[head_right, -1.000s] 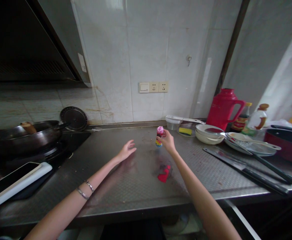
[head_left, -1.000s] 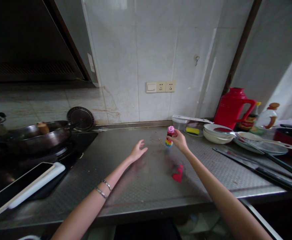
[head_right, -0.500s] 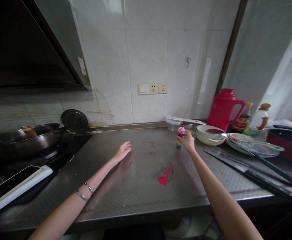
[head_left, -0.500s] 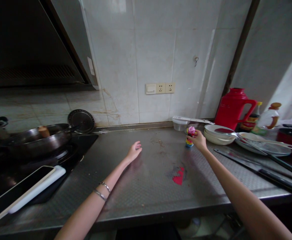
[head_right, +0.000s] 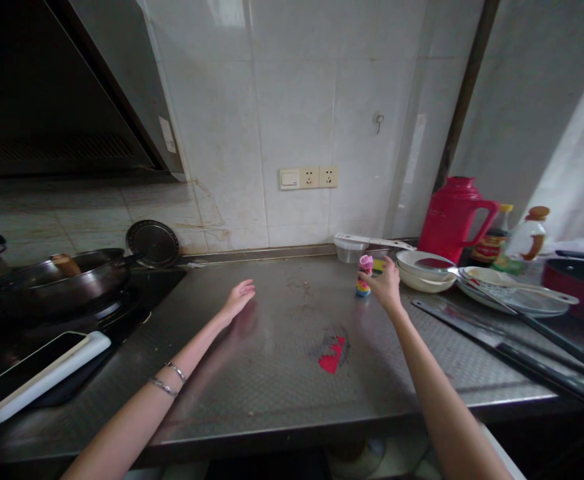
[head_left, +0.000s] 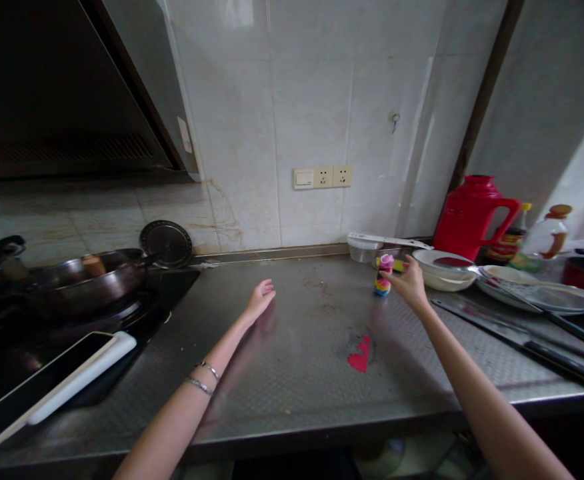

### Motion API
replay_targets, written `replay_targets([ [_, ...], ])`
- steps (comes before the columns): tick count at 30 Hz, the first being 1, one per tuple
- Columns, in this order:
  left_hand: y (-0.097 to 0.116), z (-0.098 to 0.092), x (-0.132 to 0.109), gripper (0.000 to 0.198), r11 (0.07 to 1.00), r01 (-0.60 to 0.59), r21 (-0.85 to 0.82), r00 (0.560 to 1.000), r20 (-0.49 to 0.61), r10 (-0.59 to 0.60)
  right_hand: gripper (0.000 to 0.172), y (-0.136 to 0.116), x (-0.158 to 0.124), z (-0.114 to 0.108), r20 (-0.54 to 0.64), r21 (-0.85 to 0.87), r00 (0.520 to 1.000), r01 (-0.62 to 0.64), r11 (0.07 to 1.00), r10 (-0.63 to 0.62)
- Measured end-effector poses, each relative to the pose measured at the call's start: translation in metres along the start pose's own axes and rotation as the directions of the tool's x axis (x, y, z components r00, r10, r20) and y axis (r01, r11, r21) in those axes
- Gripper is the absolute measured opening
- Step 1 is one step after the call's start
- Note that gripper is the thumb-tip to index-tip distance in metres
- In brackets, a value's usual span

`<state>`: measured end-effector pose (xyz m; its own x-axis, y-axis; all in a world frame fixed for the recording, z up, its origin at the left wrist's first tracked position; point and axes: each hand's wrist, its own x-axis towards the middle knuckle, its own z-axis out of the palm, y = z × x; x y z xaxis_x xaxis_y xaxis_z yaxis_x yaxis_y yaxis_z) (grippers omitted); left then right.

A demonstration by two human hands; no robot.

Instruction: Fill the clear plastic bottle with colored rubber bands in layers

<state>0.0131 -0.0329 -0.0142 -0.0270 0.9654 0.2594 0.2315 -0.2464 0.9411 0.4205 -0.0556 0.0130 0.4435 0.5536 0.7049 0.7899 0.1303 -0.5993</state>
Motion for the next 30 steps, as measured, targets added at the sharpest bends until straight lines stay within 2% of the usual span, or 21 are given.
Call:
replay_targets([
  [2,0.001,-0.007,0.004,0.038,1.0,-0.001,0.024,1.0,-0.022,0.002,0.055,-0.026,-0.008,-0.009,-0.155,0.027,0.986,0.068,0.997,-0.063],
  [4,-0.001,-0.016,0.008,0.034,0.997,-0.017,0.074,0.999,-0.026,0.019,0.032,-0.061,-0.02,-0.01,-0.162,0.066,0.978,0.142,0.988,-0.129],
  [6,-0.004,-0.026,0.01,0.03,0.988,-0.034,0.154,0.999,-0.02,0.037,0.02,-0.1,-0.036,0.0,0.014,0.087,0.975,0.221,0.971,-0.223],
  [8,-0.008,-0.035,0.011,0.029,0.966,-0.044,0.255,0.999,-0.02,0.051,0.017,-0.137,-0.054,0.019,0.26,0.071,0.928,0.256,0.964,-0.266],
  [11,-0.015,-0.044,0.009,0.035,0.912,-0.072,0.404,0.996,-0.017,0.086,0.017,-0.177,-0.081,0.057,0.576,-0.022,0.776,0.329,0.944,-0.257],
  [12,-0.017,-0.046,0.007,0.038,0.889,-0.09,0.448,0.995,-0.004,0.103,0.018,-0.185,-0.089,0.069,0.656,-0.048,0.715,0.358,0.932,-0.241],
  [13,-0.018,-0.046,0.006,0.041,0.863,-0.113,0.493,0.992,0.013,0.123,0.02,-0.192,-0.096,0.08,0.705,-0.076,0.674,0.38,0.922,-0.22],
  [15,-0.019,-0.046,0.002,0.044,0.792,-0.164,0.588,0.986,0.061,0.158,0.022,-0.198,-0.106,0.099,0.771,-0.108,0.608,0.418,0.902,-0.19],
  [18,-0.02,-0.044,-0.003,0.045,0.668,-0.193,0.719,0.981,0.121,0.153,0.024,-0.196,-0.115,0.115,0.806,-0.135,0.57,0.436,0.89,-0.157],
  [22,-0.022,-0.041,-0.008,0.047,0.562,-0.178,0.808,0.982,0.182,0.049,0.025,-0.187,-0.119,0.121,0.794,-0.145,0.587,0.434,0.889,-0.157],
  [25,-0.022,-0.041,-0.009,0.045,0.511,-0.187,0.839,0.979,0.203,0.025,0.025,-0.185,-0.12,0.123,0.794,-0.159,0.593,0.42,0.894,-0.137],
  [30,-0.019,-0.039,-0.011,0.044,0.498,-0.187,0.847,0.979,0.201,0.027,0.024,-0.185,-0.121,0.123,0.801,-0.151,0.586,0.393,0.907,-0.121],
])
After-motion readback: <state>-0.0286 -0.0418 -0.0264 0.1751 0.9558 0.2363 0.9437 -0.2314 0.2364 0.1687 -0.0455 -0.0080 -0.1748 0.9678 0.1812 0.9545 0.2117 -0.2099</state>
